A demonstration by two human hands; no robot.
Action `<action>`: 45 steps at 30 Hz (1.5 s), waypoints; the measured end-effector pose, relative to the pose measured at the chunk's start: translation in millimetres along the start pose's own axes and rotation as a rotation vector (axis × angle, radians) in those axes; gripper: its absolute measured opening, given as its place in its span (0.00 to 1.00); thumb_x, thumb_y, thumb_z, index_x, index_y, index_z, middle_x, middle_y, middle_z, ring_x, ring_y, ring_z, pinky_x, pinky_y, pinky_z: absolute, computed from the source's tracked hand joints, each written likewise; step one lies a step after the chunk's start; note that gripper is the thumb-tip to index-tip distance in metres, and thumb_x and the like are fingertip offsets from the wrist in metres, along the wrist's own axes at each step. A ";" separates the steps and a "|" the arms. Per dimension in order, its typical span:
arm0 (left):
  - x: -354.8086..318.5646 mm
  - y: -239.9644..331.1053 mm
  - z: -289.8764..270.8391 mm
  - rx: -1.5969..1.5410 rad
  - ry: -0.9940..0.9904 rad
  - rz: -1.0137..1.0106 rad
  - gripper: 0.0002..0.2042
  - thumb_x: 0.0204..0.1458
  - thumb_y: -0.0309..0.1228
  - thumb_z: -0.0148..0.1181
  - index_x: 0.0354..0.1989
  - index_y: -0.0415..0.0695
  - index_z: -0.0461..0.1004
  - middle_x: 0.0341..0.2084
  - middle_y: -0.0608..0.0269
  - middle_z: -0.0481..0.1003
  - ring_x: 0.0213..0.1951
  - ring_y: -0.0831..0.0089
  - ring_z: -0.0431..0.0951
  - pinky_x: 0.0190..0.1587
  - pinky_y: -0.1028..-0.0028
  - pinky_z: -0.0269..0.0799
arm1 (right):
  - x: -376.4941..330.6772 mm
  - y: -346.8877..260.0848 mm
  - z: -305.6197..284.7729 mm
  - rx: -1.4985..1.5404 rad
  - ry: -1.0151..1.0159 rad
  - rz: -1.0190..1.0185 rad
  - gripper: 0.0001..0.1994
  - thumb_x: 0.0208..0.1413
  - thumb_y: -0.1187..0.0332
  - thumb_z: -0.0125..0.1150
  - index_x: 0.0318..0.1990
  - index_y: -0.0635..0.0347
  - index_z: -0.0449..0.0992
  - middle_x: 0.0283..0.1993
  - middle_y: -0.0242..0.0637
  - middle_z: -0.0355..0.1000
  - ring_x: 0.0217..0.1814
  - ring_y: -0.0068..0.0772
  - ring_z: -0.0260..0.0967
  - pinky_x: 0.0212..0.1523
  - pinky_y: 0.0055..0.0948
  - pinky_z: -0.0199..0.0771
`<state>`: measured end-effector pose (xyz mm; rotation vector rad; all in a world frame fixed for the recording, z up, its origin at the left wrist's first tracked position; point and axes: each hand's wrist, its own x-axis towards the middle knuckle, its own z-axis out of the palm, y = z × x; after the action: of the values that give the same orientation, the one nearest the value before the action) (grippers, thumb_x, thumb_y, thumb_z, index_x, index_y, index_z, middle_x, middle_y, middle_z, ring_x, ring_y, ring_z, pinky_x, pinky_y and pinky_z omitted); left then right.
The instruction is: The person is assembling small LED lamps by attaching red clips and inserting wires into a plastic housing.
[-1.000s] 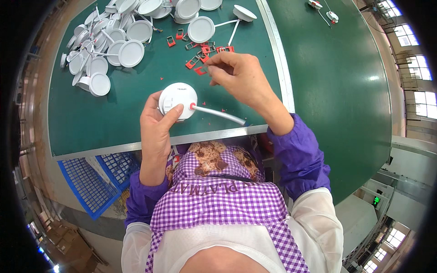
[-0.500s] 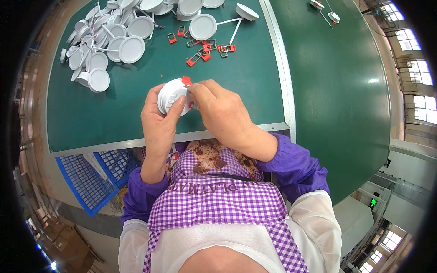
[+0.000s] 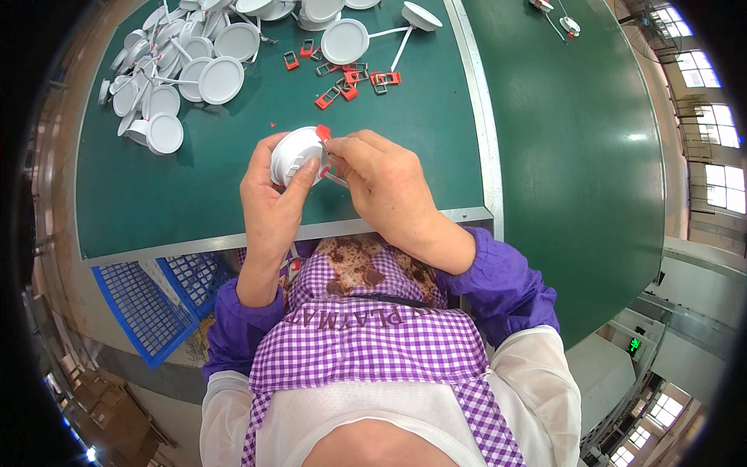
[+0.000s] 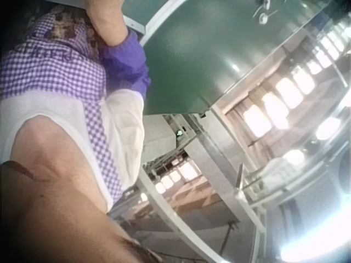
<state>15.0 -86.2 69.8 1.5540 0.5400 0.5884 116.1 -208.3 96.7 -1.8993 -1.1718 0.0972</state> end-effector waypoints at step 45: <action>-25.4 -21.6 -18.4 -0.251 -0.368 -0.244 0.18 0.41 0.22 0.71 0.43 0.38 0.75 0.33 0.65 0.77 0.35 0.80 0.76 0.36 0.80 0.74 | -26.9 -8.1 3.6 0.187 -0.202 0.126 0.06 0.48 0.77 0.60 0.34 0.61 0.71 0.32 0.41 0.70 0.34 0.48 0.71 0.33 0.38 0.71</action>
<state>-16.1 -87.5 47.7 1.2938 0.3513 0.1677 94.0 -224.9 90.7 -1.8260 -1.1321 0.4616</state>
